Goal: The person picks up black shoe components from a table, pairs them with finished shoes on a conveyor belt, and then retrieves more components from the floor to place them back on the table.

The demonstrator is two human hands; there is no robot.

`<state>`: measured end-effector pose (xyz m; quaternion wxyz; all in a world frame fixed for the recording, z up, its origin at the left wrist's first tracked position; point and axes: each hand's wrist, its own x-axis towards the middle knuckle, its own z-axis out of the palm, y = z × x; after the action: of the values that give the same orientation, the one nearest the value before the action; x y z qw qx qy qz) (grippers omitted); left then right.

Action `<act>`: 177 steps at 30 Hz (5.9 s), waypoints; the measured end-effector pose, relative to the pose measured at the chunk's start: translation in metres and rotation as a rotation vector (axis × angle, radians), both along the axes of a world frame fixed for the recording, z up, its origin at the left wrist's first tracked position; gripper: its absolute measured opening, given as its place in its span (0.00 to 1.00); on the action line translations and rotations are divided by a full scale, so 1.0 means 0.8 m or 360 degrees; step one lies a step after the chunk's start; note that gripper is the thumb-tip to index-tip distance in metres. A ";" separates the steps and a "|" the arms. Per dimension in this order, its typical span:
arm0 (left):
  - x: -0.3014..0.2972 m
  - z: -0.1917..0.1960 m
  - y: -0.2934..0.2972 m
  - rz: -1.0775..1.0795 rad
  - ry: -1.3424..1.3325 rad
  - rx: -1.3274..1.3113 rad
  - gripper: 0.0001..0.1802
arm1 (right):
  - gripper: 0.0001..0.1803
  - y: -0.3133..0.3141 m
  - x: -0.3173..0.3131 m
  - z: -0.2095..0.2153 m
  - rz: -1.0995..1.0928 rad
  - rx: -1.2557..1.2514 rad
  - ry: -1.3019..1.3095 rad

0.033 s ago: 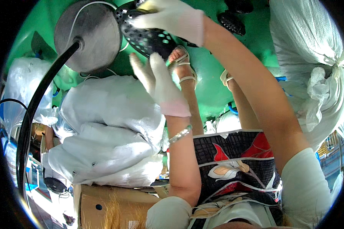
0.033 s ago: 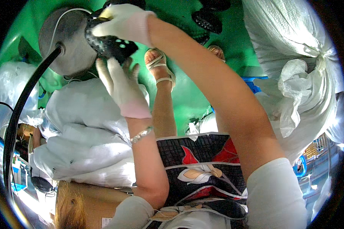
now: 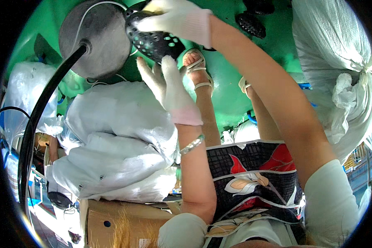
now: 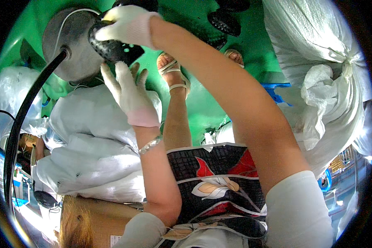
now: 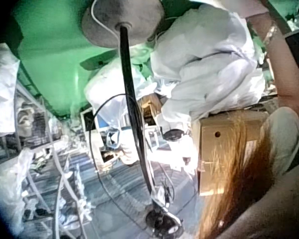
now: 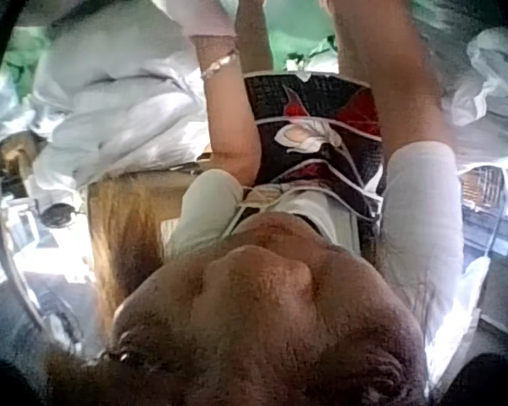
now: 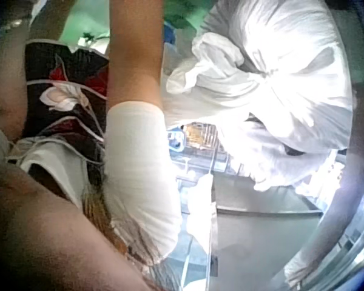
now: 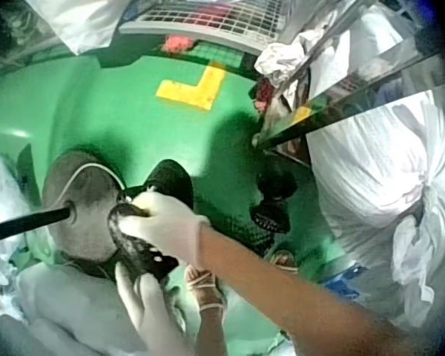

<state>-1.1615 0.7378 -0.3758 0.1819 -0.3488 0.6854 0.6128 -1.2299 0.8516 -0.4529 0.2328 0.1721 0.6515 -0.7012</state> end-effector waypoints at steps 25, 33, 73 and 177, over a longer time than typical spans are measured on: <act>0.026 0.025 0.017 -0.0642 -0.0006 -0.0491 0.37 | 0.26 0.057 0.250 -0.122 0.0258 0.1307 -0.0556; 0.087 0.032 0.061 -0.0764 -0.0560 0.0187 0.36 | 0.30 0.005 0.222 -0.153 0.0493 0.1476 -0.0290; 0.080 -0.011 0.012 -0.2851 0.0138 -0.0710 0.32 | 0.09 0.004 0.318 -0.089 0.0584 -0.0737 -0.0599; 0.005 -0.001 0.001 -0.0636 0.0490 0.0178 0.39 | 0.16 -0.008 0.054 0.014 -0.1338 -0.0029 -0.0122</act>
<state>-1.1575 0.7383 -0.3769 0.2120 -0.0984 0.7255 0.6474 -1.1866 0.8454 -0.4418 -0.0479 0.4468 0.5091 -0.7340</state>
